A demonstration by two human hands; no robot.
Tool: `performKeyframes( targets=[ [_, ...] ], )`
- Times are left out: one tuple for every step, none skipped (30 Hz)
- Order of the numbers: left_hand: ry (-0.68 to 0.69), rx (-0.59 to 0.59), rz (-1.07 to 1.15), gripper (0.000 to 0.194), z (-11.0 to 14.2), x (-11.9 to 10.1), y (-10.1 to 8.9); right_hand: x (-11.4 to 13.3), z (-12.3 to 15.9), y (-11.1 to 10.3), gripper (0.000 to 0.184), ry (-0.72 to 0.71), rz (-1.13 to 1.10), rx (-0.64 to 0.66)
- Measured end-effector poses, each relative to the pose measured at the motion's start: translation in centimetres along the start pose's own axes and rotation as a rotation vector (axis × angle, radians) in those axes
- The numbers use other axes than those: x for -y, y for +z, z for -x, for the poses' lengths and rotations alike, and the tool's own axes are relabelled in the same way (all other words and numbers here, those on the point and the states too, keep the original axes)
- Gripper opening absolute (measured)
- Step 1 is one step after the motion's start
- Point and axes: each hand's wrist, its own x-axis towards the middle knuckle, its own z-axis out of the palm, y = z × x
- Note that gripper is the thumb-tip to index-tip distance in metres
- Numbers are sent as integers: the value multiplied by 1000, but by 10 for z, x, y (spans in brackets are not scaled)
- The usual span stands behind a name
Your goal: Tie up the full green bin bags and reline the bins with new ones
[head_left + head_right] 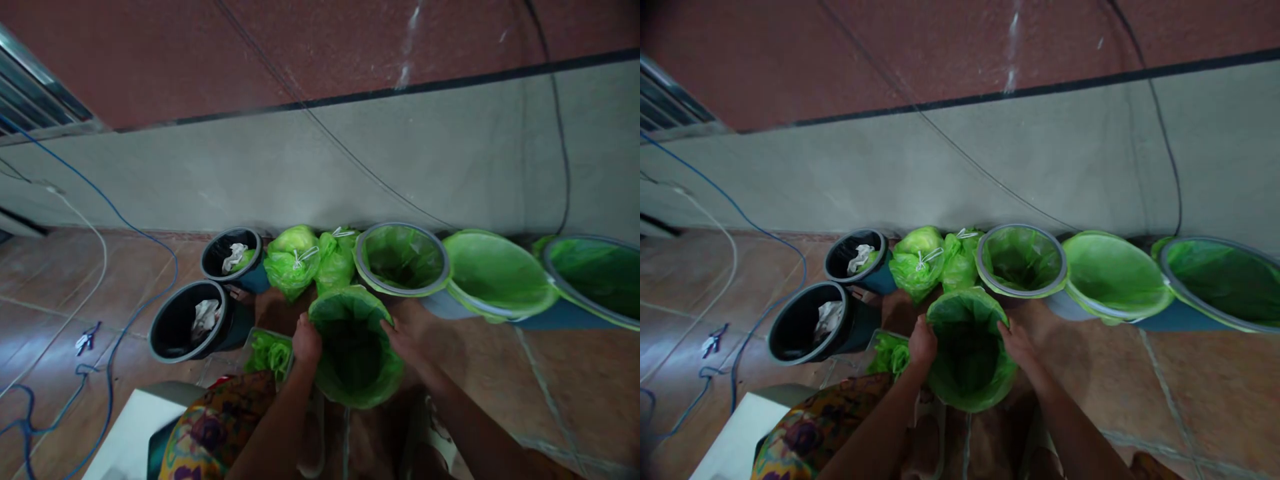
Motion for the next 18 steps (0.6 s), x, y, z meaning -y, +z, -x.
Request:
performKeyframes(
  targets=[
    [0, -43, -25, 36, 2, -1, -1, 2, -1, -4, 54, 9, -7, 1],
    [12, -98, -43, 40, 3, -3, -2, 6, -1, -8, 56, 25, -20, -4],
    [42, -160, -50, 44, 3, -8, -5, 10, -1, -13, 59, 40, -41, -23],
    [94, -216, -46, 48, 3, -14, -8, 14, -1, -18, 62, 51, -71, -51],
    [167, -255, -36, 50, 1, -23, -10, 19, -1, -23, 64, 53, -102, -87],
    [257, -267, -26, 48, -3, -34, -13, 23, -3, -27, 64, 41, -124, -126],
    [352, -253, -26, 45, -8, -46, -16, 28, -5, -30, 64, 10, -126, -159],
    [434, -225, -39, 43, -15, -59, -18, 32, -8, -32, 62, -33, -108, -183],
    [502, -179, -66, 42, -23, -71, -19, 34, -12, -32, 60, -79, -68, -189],
    [560, -127, -104, 40, -31, -81, -20, 36, -15, -30, 57, -113, -6, -169],
    [615, -64, -153, 38, -39, -89, -20, 37, -18, -27, 54, -139, 63, -129],
    [656, 11, -217, 37, -47, -95, -19, 36, -20, -23, 51, -152, 127, -80],
    [689, 83, -283, 35, -53, -98, -18, 35, -22, -19, 47, -156, 176, -32],
    [713, 142, -343, 34, -57, -98, -17, 33, -22, -14, 43, -152, 213, 6],
    [726, 184, -390, 34, -61, -97, -15, 31, -22, -10, 40, -143, 242, 34],
    [733, 205, -421, 34, -63, -95, -14, 29, -22, -7, 38, -130, 263, 50],
    [737, 208, -436, 35, -63, -92, -14, 28, -22, -6, 37, -115, 283, 61],
    [736, 204, -443, 35, -63, -90, -14, 26, -22, -6, 37, -105, 308, 77]
  ],
)
